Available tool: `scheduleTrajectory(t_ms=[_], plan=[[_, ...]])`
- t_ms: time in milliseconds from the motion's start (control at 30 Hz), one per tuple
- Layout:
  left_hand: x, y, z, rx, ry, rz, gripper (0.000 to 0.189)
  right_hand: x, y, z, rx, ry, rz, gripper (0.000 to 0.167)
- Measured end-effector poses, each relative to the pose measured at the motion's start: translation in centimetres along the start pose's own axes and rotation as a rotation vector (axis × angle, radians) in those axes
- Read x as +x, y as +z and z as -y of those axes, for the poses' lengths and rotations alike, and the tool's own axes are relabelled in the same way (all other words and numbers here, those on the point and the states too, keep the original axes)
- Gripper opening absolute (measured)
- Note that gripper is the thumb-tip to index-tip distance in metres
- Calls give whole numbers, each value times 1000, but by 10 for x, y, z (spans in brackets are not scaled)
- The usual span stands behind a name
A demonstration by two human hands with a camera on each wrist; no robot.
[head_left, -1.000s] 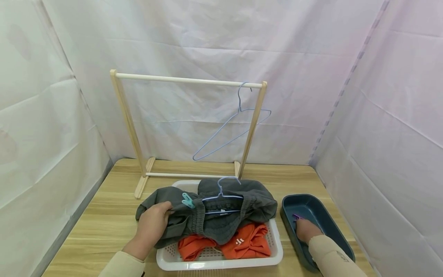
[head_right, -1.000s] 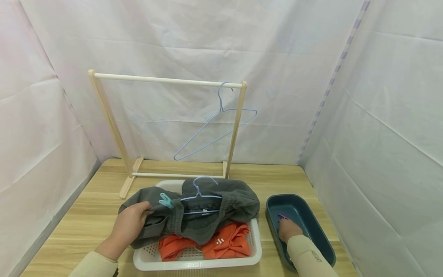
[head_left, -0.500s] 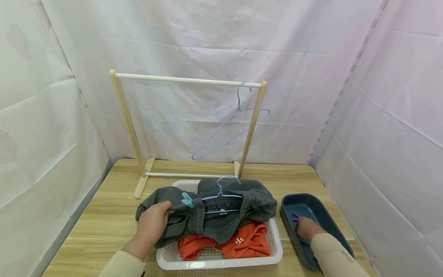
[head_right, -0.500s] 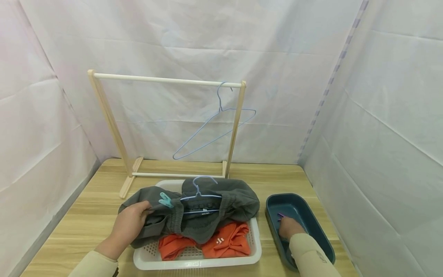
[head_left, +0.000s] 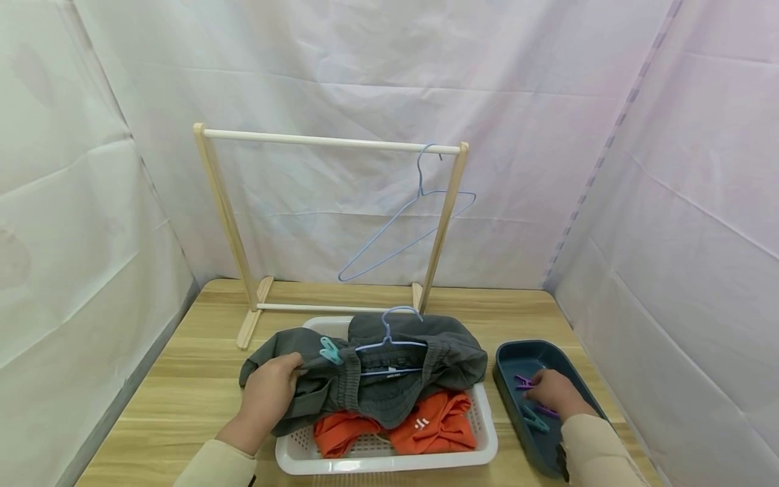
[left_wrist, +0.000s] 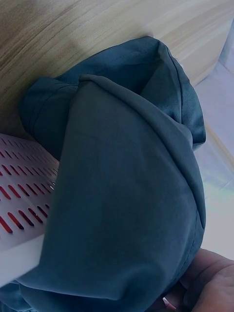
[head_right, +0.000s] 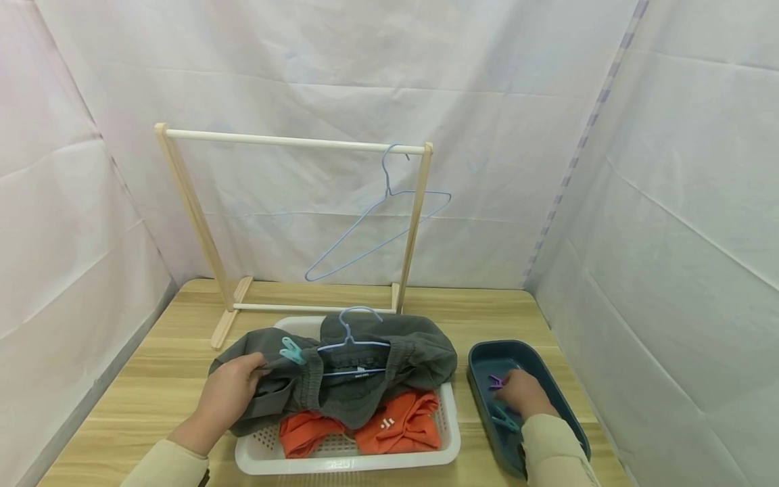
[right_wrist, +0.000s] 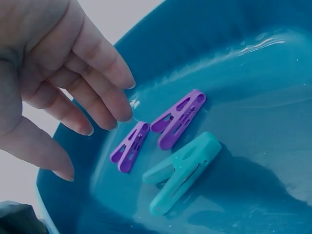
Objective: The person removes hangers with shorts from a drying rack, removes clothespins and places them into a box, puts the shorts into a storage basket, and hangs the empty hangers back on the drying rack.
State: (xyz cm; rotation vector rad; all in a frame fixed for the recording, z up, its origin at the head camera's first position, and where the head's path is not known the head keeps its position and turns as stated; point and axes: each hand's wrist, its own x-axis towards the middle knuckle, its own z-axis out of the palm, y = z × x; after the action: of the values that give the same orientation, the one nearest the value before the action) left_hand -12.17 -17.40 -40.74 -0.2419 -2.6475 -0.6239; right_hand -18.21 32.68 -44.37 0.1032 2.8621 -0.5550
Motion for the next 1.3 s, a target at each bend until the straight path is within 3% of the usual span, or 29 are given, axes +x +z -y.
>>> scheduleTrajectory(t_ms=[200,500,900,1300], plan=[[0,-1,-1,-1,0,0,26,-3,-5,1,12,30,-61,50],[0,0,0,2,-2,11,29,-15,-4,20,37,29,-185,67],[1,0,-1,-5,-30,43,25,-33,-2,51,32,-74,-280,80],[5,0,-1,-7,-34,41,25,-57,-13,87,8,-194,-343,75]])
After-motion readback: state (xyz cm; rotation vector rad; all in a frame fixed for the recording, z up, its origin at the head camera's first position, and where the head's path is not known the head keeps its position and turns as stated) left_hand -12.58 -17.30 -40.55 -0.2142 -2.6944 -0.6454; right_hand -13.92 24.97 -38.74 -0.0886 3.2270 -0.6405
